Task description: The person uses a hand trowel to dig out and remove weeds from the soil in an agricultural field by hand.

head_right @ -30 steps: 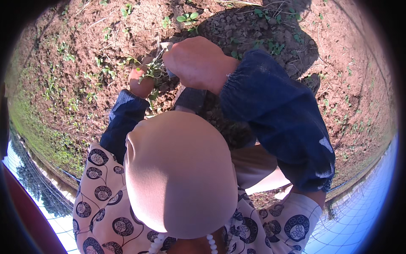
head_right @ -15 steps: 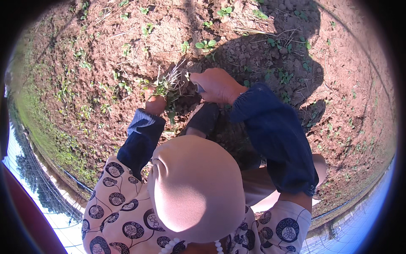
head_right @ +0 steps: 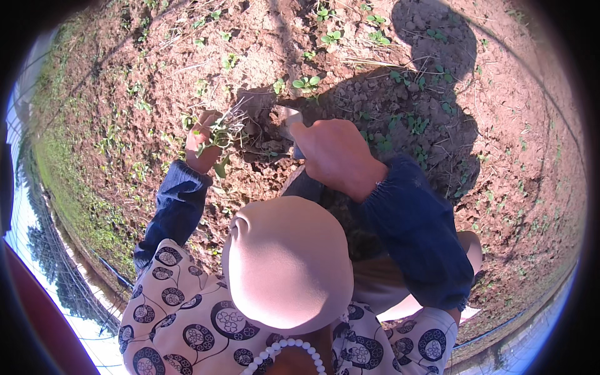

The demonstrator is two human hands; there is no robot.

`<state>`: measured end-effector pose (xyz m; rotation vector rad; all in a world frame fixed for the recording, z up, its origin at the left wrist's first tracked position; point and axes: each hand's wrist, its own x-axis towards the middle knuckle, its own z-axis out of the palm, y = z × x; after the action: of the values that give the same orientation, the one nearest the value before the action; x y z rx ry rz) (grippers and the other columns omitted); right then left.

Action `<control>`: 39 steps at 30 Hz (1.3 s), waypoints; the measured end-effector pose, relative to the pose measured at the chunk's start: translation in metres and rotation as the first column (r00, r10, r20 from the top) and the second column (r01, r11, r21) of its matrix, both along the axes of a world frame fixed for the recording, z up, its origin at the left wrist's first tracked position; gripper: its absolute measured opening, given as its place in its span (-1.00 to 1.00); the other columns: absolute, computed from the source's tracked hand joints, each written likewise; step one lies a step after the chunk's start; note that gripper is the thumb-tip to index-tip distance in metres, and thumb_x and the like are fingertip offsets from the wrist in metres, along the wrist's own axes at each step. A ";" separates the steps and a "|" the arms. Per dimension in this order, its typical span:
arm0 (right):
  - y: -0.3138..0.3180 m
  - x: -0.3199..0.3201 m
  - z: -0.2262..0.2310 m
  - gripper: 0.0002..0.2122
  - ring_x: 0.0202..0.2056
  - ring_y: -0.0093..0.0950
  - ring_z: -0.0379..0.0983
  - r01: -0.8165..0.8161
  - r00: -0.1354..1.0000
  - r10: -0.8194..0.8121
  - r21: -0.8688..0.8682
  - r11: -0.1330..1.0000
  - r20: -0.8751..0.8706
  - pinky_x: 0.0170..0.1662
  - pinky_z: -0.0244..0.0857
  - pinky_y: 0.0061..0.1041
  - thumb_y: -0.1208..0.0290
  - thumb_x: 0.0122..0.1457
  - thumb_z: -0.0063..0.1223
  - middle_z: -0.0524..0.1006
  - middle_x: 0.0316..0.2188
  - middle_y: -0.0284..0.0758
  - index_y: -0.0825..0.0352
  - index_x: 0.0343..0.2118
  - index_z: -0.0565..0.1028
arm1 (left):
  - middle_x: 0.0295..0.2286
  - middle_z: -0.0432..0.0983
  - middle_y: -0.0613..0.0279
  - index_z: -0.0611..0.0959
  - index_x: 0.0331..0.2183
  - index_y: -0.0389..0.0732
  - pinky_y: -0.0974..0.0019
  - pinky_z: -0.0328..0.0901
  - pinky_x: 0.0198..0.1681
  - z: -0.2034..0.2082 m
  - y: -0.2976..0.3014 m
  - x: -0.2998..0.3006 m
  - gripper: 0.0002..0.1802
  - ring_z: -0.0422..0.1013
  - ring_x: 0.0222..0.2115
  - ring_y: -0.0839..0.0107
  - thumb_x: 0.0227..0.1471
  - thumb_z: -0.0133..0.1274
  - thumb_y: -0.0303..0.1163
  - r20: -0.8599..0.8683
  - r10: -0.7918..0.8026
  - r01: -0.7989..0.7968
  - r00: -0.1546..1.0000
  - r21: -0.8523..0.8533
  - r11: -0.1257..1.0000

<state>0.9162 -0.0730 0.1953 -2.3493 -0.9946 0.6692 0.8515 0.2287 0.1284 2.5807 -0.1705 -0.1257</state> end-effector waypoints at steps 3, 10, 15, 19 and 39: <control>0.000 0.001 0.012 -0.82 -0.54 -0.07 0.41 0.031 0.999 -0.032 -0.019 0.999 -0.033 -0.48 0.24 -0.11 0.50 -0.17 0.03 0.43 -0.65 -0.10 0.35 -0.44 0.34 | -0.14 0.41 0.00 0.48 -0.11 -0.22 0.20 0.39 -0.38 -0.031 0.033 0.034 -0.50 0.48 -0.32 0.12 -0.22 0.07 -0.44 0.113 -0.062 0.033 0.992 0.242 0.970; 0.007 -0.002 0.003 -0.78 -0.54 -0.05 0.39 0.125 0.992 -0.121 0.073 0.990 -0.046 -0.49 0.22 -0.09 0.49 -0.19 0.02 0.40 -0.68 -0.09 0.34 -0.42 0.31 | -0.19 0.37 -0.07 0.46 -0.10 -0.13 0.08 0.30 -0.47 -0.046 0.054 0.083 -0.48 0.42 -0.45 0.01 -0.25 0.05 -0.42 -0.163 -0.153 0.221 0.975 0.613 0.758; 0.011 0.003 -0.001 -0.78 -0.53 -0.06 0.40 0.182 0.983 -0.180 0.101 0.978 -0.032 -0.48 0.23 -0.08 0.49 -0.18 0.02 0.41 -0.68 -0.10 0.35 -0.42 0.30 | -0.39 0.40 0.00 0.57 -0.42 -0.17 0.05 0.26 -0.45 -0.043 0.051 0.101 -0.79 0.41 -0.44 0.02 -0.27 0.08 -0.42 -0.162 -0.157 0.219 0.974 0.512 0.831; 0.015 0.003 -0.008 -0.75 -0.52 -0.08 0.42 0.229 0.973 -0.229 0.109 0.967 -0.011 -0.48 0.26 -0.11 0.47 -0.18 0.04 0.41 -0.67 -0.12 0.34 -0.37 0.32 | -0.36 0.40 0.03 0.59 -0.37 -0.14 0.05 0.28 -0.48 -0.037 0.041 0.092 -0.74 0.42 -0.48 0.03 -0.27 0.08 -0.43 -0.195 -0.150 0.238 0.969 0.584 0.776; 0.038 0.036 0.002 -0.76 -0.50 -0.10 0.45 0.307 0.950 -0.312 0.139 0.942 0.014 -0.39 0.33 -0.19 0.52 -0.16 0.02 0.46 -0.65 -0.12 0.38 -0.35 0.34 | -0.26 0.41 -0.03 0.36 0.02 -0.18 0.12 0.36 -0.50 -0.065 0.005 0.144 -0.35 0.46 -0.48 0.07 -0.20 0.09 -0.34 -0.098 -0.182 0.207 0.978 0.495 0.844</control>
<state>0.9526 -0.0352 0.1972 -2.3326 -0.6400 0.4247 0.9957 0.2338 0.0632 3.0734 -0.4356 -0.3489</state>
